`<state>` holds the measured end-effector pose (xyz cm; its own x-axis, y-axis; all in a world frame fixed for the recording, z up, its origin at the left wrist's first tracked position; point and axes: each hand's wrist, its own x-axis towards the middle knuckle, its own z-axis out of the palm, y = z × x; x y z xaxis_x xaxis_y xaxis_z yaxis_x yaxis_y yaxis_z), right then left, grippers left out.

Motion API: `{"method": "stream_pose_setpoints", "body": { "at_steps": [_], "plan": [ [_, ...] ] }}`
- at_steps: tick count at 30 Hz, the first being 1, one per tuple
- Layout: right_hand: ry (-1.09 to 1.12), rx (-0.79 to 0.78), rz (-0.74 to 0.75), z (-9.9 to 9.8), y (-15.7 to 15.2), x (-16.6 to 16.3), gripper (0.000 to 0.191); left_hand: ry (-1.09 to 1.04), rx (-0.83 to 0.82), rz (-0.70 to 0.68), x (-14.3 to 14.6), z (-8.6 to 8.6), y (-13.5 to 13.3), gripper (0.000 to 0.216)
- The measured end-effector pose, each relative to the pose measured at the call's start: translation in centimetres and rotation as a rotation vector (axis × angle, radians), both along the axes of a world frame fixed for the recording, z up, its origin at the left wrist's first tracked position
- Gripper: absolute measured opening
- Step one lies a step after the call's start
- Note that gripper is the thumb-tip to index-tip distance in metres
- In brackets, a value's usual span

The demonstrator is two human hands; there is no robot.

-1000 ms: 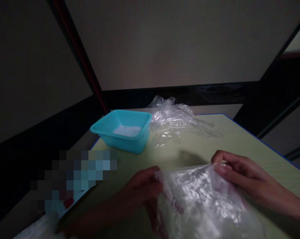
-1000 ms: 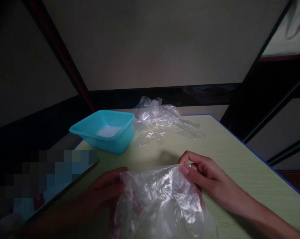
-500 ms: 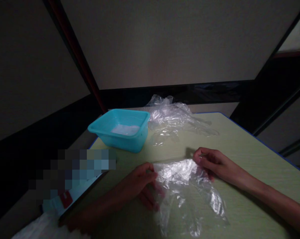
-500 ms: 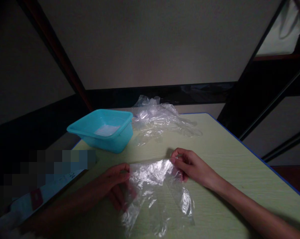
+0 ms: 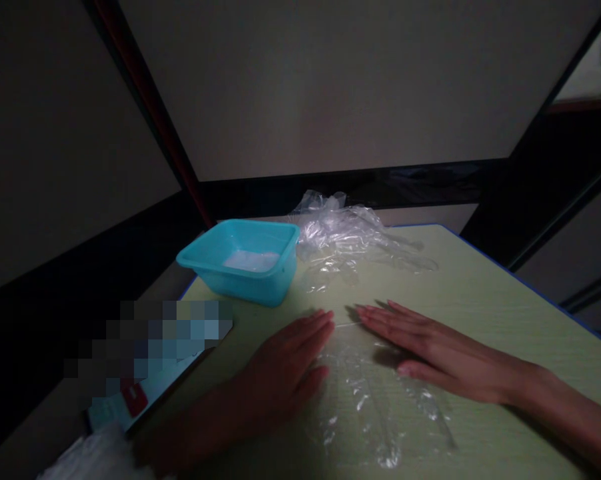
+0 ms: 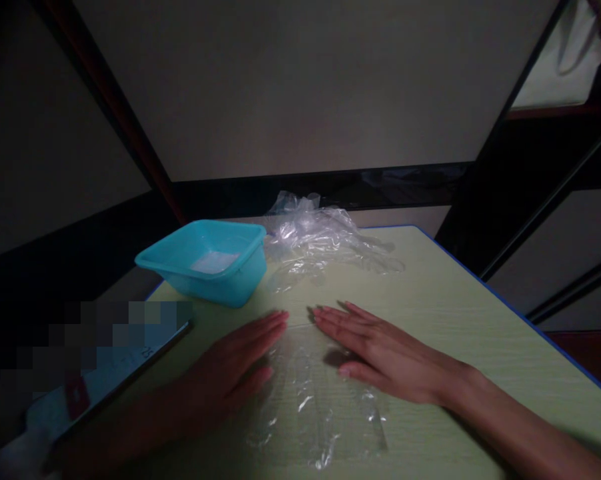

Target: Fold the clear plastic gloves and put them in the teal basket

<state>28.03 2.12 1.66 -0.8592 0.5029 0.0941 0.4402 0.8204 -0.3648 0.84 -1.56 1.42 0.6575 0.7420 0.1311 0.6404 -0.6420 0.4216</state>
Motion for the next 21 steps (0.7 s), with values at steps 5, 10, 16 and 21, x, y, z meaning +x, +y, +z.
{"method": "stream_pose_setpoints", "body": {
  "at_steps": [5, 10, 16, 21],
  "plan": [
    [-0.072, 0.009, 0.037, -0.9, 0.0, -0.3, 0.074, 0.185, -0.049, -0.123, 0.3, -0.8, 0.3, 0.058],
    [-0.075, 0.015, 0.028, -1.0, 0.2, 0.0, 0.076, 0.239, -0.083, -0.092, 0.2, -0.5, 0.5, 0.064],
    [-0.041, 0.028, 0.014, -1.0, 0.4, 0.6, 0.076, 0.232, -0.087, -0.103, -0.3, -0.4, 0.5, 0.065],
    [-0.055, 0.000, -0.009, -0.7, 0.6, 1.2, 0.074, 0.276, -0.113, -0.105, -0.7, -0.2, 0.7, 0.064]
  ]
}}
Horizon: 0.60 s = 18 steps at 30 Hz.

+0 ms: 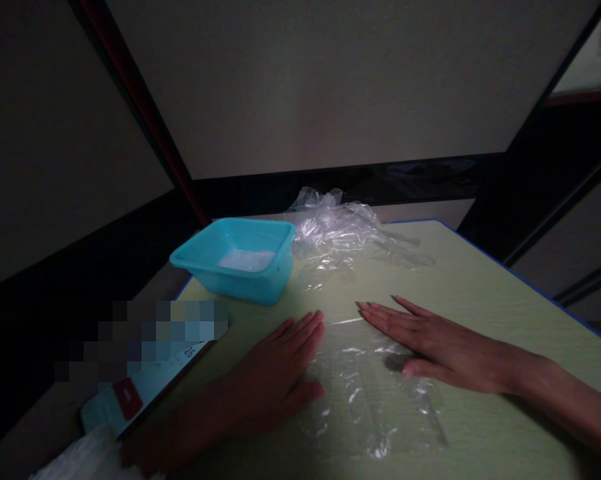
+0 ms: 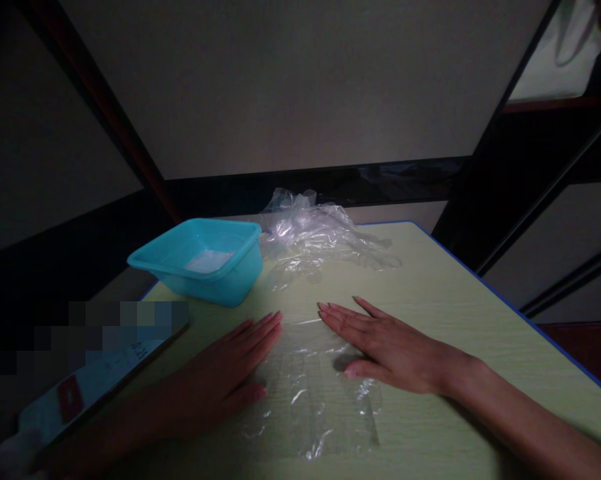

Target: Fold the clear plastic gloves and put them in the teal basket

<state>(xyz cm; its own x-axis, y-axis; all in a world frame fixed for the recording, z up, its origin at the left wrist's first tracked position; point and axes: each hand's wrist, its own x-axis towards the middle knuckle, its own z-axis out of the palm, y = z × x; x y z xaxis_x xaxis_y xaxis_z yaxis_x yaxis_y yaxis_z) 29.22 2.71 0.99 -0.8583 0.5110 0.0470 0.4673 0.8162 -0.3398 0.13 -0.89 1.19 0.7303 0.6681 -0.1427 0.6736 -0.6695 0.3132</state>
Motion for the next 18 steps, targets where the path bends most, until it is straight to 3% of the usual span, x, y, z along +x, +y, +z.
{"method": "stream_pose_setpoints", "body": {
  "at_steps": [5, 8, 12, 18],
  "plan": [
    [0.054, -0.085, -0.052, 0.0, 0.4, 0.7, 0.067, -0.056, -0.018, -0.012, -0.6, 0.0, -0.1, 0.060],
    [0.190, -0.149, -0.146, 0.2, 0.7, 1.2, 0.058, -0.178, -0.013, 0.059, -0.9, -0.3, -0.3, 0.055],
    [0.333, -0.184, -0.250, 0.7, 1.1, 1.5, 0.049, -0.349, 0.088, 0.213, -0.7, -0.7, -0.6, 0.047],
    [0.312, -0.159, -0.241, 0.7, 1.2, 1.3, 0.044, -0.441, 0.218, 0.194, -0.2, -1.2, -0.6, 0.044]
  ]
}}
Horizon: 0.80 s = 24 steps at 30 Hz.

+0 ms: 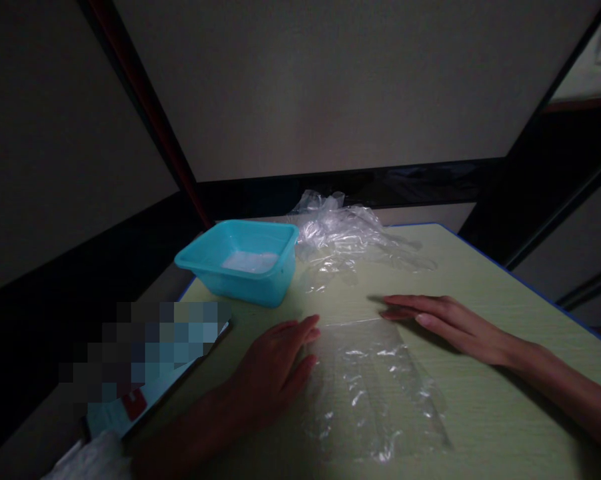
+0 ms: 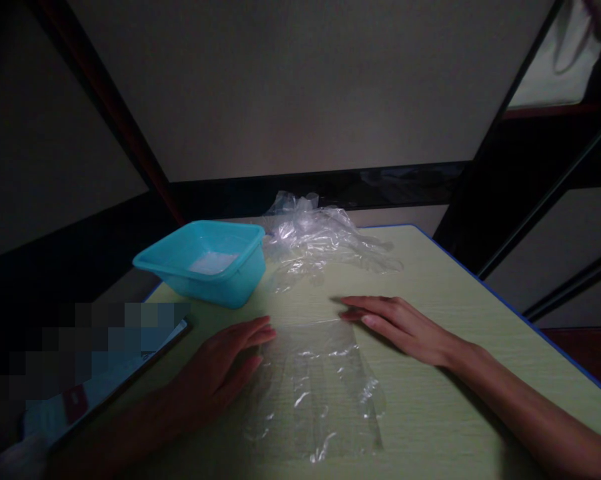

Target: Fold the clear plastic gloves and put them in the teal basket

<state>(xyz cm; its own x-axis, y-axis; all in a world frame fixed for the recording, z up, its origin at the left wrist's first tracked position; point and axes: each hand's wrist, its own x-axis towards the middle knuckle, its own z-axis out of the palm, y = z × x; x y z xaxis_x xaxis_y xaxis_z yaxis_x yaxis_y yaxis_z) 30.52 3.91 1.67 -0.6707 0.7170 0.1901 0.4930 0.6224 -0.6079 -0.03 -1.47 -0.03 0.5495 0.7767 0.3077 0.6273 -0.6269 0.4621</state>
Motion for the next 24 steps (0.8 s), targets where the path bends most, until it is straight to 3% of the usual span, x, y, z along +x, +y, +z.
{"method": "stream_pose_setpoints", "body": {
  "at_steps": [14, 24],
  "plan": [
    [-0.021, 0.123, 0.010, 0.4, -0.1, -0.2, 0.039, 0.048, 0.035, 0.002, 0.1, -0.2, 0.8, 0.041],
    [0.029, 0.046, 0.249, 1.3, -1.0, -1.1, 0.040, 0.155, 0.091, 0.014, 0.2, -0.2, 1.6, 0.037]
  ]
}}
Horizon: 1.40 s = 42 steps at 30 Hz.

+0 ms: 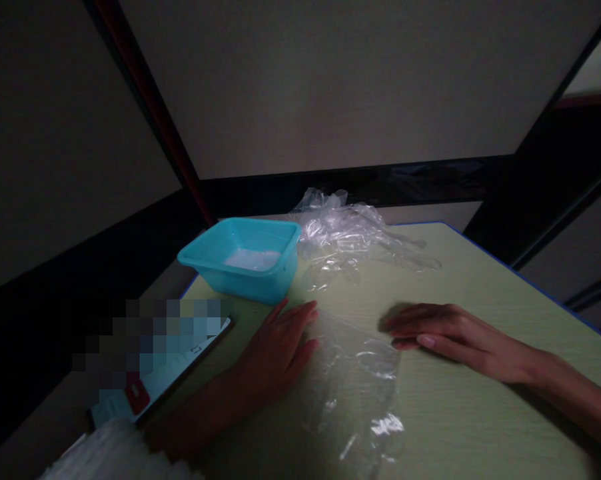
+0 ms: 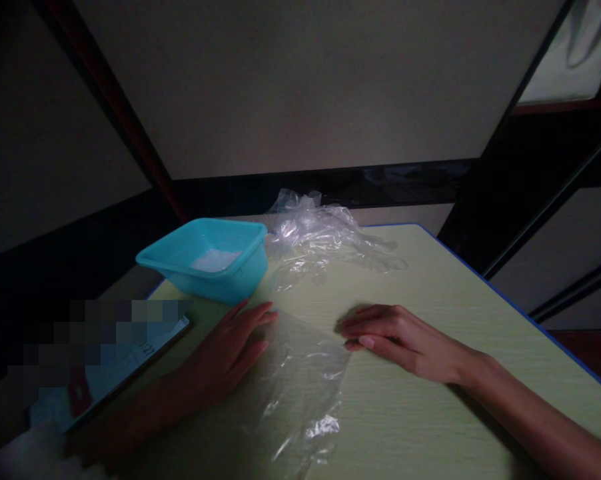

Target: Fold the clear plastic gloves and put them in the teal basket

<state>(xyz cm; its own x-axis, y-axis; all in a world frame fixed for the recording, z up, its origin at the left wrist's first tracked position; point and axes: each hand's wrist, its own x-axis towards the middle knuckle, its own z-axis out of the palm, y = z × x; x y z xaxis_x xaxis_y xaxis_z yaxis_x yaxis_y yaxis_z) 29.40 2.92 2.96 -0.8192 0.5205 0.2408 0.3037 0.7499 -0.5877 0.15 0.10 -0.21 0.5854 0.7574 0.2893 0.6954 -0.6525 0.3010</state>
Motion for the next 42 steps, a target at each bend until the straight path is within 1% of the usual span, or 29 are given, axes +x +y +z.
{"method": "stream_pose_setpoints", "body": {
  "at_steps": [7, 12, 15, 17, 19, 21, 23, 27, 29, 32, 36, 40, 42],
  "plan": [
    [-0.085, 0.004, 0.080, -0.2, -0.9, -0.3, 0.030, 0.060, -0.051, 0.004, 0.1, 0.3, 0.4, 0.041],
    [-0.075, 0.035, 0.143, 0.6, -2.1, -1.1, 0.028, 0.101, -0.101, 0.000, 0.2, 0.7, 0.5, 0.040],
    [-0.058, -0.027, 0.187, 0.9, -2.7, -1.7, 0.027, 0.113, -0.130, -0.028, 0.2, 0.7, 0.5, 0.043],
    [-0.018, -0.106, 0.177, 0.6, -2.7, -2.0, 0.026, 0.110, -0.125, -0.045, 0.1, 0.5, 0.6, 0.045],
    [0.035, -0.159, 0.117, 0.0, -2.4, -2.2, 0.025, 0.091, -0.092, -0.045, 0.1, 0.3, 0.6, 0.047],
    [0.054, -0.148, 0.049, -0.6, -1.8, -2.3, 0.026, 0.055, -0.042, -0.026, 0.0, 0.1, 0.6, 0.047],
    [-0.006, -0.093, 0.007, -1.2, -1.2, -2.5, 0.035, 0.015, 0.003, 0.009, -0.1, 0.1, 0.5, 0.045],
    [-0.203, -0.015, -0.016, -1.7, -0.2, -2.8, 0.075, -0.034, 0.056, 0.019, -0.3, -0.1, 0.4, 0.044],
    [-0.283, -0.007, 0.002, -1.8, 0.0, -3.0, 0.086, -0.037, 0.070, 0.012, -0.3, -0.1, 0.4, 0.043],
    [-0.362, 0.002, 0.021, -1.7, 0.0, -3.1, 0.092, -0.035, 0.059, 0.020, -0.4, -0.1, 0.4, 0.042],
    [-0.414, 0.045, -0.029, -0.9, -0.5, -2.7, 0.093, -0.037, 0.030, 0.051, -0.4, 0.2, 0.3, 0.041],
    [-0.426, 0.158, -0.109, -0.1, -1.2, -1.8, 0.093, -0.040, 0.009, 0.068, -0.5, 0.3, 0.3, 0.041],
    [-0.405, 0.226, -0.123, 0.0, -1.4, -1.3, 0.091, -0.045, 0.003, 0.071, -0.5, 0.2, 0.3, 0.040]
  ]
}}
